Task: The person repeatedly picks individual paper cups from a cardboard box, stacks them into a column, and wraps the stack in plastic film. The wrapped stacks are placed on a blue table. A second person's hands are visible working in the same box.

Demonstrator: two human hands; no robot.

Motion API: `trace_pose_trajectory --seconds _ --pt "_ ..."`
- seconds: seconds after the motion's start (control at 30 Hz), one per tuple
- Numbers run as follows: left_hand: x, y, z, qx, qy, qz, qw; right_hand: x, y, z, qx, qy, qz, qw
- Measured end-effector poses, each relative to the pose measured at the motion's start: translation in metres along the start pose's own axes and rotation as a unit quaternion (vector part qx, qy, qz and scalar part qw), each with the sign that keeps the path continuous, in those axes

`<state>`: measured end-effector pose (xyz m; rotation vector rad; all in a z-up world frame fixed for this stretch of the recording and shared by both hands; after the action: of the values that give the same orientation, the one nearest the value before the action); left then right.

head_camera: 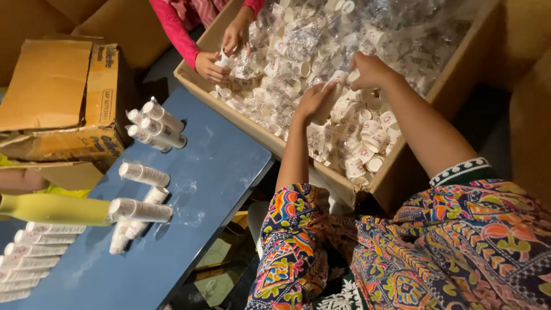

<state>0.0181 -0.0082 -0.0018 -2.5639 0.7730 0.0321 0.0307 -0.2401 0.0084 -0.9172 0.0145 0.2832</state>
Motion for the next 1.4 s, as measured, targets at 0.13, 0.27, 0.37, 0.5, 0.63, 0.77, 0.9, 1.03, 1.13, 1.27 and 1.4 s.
trace_pose_trajectory --seconds 0.13,0.27,0.37,0.5,0.63,0.77,0.9,1.03,1.13,1.27,1.4 --pt "-0.022 -0.008 -0.005 -0.043 -0.030 0.000 0.999 -0.001 -0.011 0.009 0.005 -0.045 -0.085 0.995" --pt "-0.017 -0.006 0.032 0.088 -0.022 0.023 0.996 0.003 0.005 0.030 -0.048 -0.139 0.039 0.988" --pt "-0.031 -0.002 0.021 0.123 -0.027 0.019 0.992 -0.010 0.005 0.044 -0.047 -0.113 0.098 0.988" --pt "-0.042 0.001 0.013 0.007 -0.016 -0.025 1.000 0.001 0.006 0.032 -0.011 -0.120 0.088 0.989" --pt "-0.035 0.000 0.027 0.038 0.086 -0.076 0.993 -0.021 -0.009 0.060 0.018 -0.102 0.125 0.987" --pt "-0.046 0.004 0.010 0.036 0.000 -0.035 0.999 -0.028 -0.010 0.074 0.047 -0.209 0.111 0.970" --pt "-0.032 0.004 0.030 0.051 0.046 -0.055 0.996 -0.024 -0.009 0.070 0.259 -0.218 0.151 0.929" --pt "-0.045 0.003 0.005 0.058 0.099 -0.050 0.992 0.002 -0.001 0.038 0.326 -0.193 0.111 0.919" --pt "-0.047 0.003 0.005 0.083 0.038 -0.017 0.996 0.021 0.013 -0.001 0.282 -0.154 0.015 0.947" --pt "-0.034 0.002 0.024 0.109 0.007 -0.029 0.994 0.014 0.020 -0.007 -0.183 0.052 0.095 0.977" --pt "-0.032 0.002 0.030 0.139 0.000 -0.031 0.990 -0.002 0.018 0.006 -0.251 0.146 0.113 0.950"
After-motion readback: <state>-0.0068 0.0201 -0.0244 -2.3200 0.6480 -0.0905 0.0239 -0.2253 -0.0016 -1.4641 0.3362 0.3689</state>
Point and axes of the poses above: each hand's wrist, its own x-axis towards the middle knuckle, its own y-axis out of the palm, z = x × y, the point moved 2 cm from there along x, towards the middle knuckle, and after that the axes turned 8 degrees about z, right-handed, at the moved point
